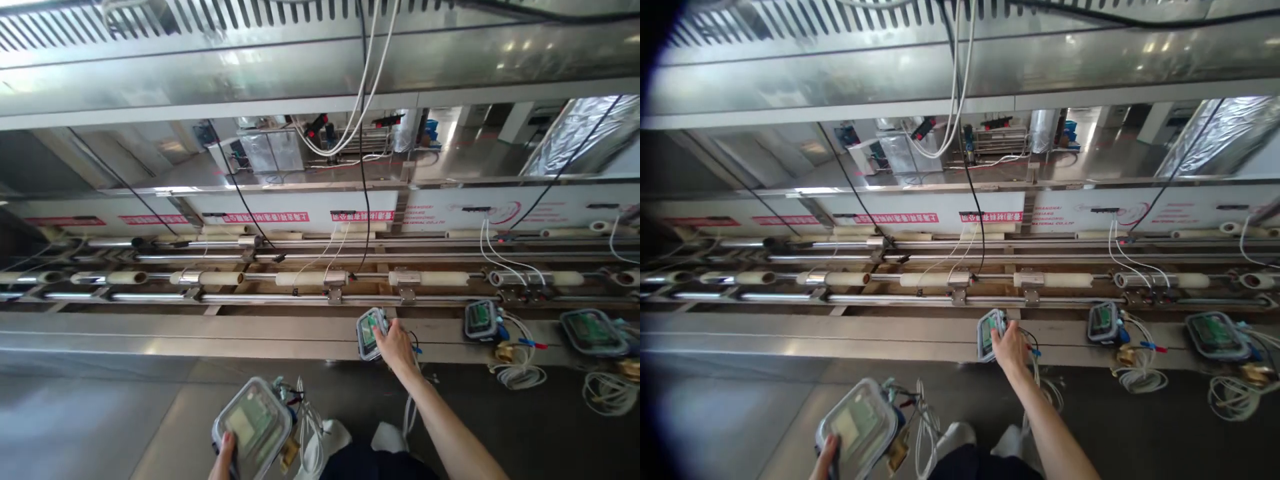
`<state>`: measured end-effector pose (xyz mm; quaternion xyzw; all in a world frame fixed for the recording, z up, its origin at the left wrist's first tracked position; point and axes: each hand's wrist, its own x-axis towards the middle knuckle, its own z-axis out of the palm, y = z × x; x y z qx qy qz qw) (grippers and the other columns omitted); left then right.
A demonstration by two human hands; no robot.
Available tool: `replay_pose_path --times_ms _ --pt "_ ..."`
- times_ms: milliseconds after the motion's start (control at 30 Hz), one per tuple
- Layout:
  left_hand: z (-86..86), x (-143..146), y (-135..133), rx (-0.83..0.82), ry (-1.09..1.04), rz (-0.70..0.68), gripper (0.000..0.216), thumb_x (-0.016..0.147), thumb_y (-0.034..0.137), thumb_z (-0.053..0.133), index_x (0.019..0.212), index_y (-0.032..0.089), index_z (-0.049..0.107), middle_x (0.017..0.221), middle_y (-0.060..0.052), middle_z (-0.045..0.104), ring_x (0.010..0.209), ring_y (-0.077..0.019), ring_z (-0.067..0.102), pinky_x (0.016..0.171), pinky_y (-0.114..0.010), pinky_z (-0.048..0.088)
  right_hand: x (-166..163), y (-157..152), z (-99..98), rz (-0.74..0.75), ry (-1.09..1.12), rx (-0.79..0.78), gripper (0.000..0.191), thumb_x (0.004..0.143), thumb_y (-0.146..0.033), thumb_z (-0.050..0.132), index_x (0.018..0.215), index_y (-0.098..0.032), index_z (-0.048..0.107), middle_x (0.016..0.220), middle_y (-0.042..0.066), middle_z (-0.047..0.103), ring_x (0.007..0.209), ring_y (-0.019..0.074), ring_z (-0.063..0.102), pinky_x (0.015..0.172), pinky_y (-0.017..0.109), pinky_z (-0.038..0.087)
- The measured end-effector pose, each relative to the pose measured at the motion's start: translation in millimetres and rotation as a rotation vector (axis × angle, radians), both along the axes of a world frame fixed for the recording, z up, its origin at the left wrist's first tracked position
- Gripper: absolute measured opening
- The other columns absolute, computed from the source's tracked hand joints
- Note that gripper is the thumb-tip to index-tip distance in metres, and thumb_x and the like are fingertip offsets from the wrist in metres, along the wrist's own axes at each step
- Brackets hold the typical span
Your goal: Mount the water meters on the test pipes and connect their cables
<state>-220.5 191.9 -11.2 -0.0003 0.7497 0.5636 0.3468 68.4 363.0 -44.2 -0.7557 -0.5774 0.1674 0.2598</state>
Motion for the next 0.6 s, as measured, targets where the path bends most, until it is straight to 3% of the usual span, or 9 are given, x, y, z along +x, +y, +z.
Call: replay_pose_path --times_ms 167,300,467,600 --pt "-4.6 -80.3 68.5 0.039 -0.171 -0.189 0.050 0.082 0.033 0.056 0.126 0.010 0.051 0.098 -0.011 0.068 0.096 -0.0257 0.064 0.086 -0.036 0.053 -65.8 5.6 -8.0 -0.061 -0.044 0.062 0.035 0.088 -0.040 0.052 0.113 -0.014 0.054 0.109 0.009 0.059 0.091 0.0188 0.059 0.079 0.038 0.049" --pt "-15.9 -135.4 119.5 0.122 -0.196 -0.387 0.038 0.089 0.030 0.045 0.119 0.009 0.056 0.098 -0.010 0.069 0.096 -0.0212 0.064 0.092 -0.033 0.049 -87.3 -17.4 -9.9 -0.066 -0.086 0.093 0.036 0.088 -0.038 0.053 0.114 -0.014 0.052 0.114 0.011 0.056 0.099 0.0224 0.056 0.086 0.042 0.046" --pt "-33.6 -182.3 173.1 0.137 0.175 -0.693 0.046 0.091 0.040 0.033 0.109 0.008 0.062 0.090 -0.009 0.069 0.100 -0.0237 0.062 0.095 -0.035 0.045 -77.1 -74.9 -30.6 -0.061 -0.189 0.166 0.033 0.085 -0.031 0.048 0.114 -0.015 0.048 0.109 0.015 0.057 0.102 0.0271 0.054 0.089 0.040 0.045" --pt "-36.8 -205.8 198.5 0.083 0.349 -0.753 0.047 0.089 0.045 0.038 0.105 0.008 0.062 0.085 -0.010 0.068 0.095 -0.0251 0.062 0.092 -0.037 0.047 -63.9 -130.6 -62.4 -0.130 -0.207 0.075 0.027 0.083 -0.029 0.044 0.107 -0.016 0.049 0.105 0.013 0.057 0.097 0.0256 0.058 0.083 0.037 0.048"
